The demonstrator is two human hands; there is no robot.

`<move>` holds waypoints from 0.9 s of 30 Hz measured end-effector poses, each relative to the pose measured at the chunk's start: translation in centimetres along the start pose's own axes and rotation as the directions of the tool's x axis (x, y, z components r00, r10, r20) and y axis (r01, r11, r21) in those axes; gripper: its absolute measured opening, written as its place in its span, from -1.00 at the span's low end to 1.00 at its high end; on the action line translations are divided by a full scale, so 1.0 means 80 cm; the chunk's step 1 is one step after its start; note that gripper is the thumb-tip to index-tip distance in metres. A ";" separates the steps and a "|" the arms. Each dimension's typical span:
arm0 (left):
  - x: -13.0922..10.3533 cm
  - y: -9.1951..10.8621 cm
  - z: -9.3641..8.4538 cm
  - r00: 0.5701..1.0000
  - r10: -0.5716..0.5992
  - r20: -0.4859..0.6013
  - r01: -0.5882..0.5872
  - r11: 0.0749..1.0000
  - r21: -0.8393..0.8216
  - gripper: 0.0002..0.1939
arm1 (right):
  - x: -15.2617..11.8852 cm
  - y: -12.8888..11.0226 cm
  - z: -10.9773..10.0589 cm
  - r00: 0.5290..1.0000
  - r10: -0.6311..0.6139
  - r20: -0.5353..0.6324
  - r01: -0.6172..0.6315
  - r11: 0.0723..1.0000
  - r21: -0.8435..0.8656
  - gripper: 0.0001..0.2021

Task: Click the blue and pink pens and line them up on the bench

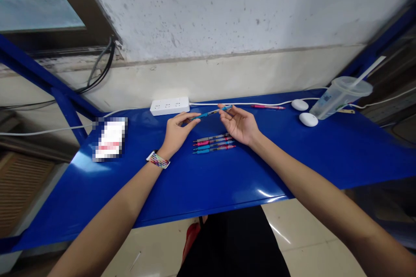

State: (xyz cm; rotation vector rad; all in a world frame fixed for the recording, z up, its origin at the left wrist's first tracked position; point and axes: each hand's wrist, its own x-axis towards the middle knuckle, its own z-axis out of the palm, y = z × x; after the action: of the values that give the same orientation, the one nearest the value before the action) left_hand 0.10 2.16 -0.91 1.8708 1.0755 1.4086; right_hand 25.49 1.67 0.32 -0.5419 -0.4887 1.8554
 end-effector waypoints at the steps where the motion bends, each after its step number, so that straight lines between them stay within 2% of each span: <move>1: 0.000 -0.001 0.000 1.000 0.003 0.000 -0.003 1.000 0.002 -0.82 | 0.001 0.001 -0.002 1.000 -0.004 0.001 0.004 1.000 -0.004 -0.67; 7: 0.001 -0.005 -0.002 1.000 0.007 0.000 -0.007 1.000 -0.023 -0.82 | 0.005 0.003 -0.005 0.999 -0.025 -0.021 0.024 0.999 -0.029 -0.71; 16: 0.001 0.000 -0.002 1.000 0.004 -0.005 -0.004 1.000 0.000 -0.79 | 0.002 0.001 -0.002 1.000 0.013 0.004 -0.013 1.000 0.012 -0.59; 27: 0.001 0.000 -0.002 1.000 -0.001 0.000 0.001 1.000 0.001 -0.81 | 0.004 0.002 -0.004 1.000 0.009 -0.015 -0.009 1.000 0.005 -0.68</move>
State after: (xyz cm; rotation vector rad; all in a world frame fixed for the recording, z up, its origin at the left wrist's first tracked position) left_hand -0.03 2.23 -0.82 1.8706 1.0767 1.4083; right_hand 25.47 1.98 -0.07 -0.5554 -0.4720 1.8596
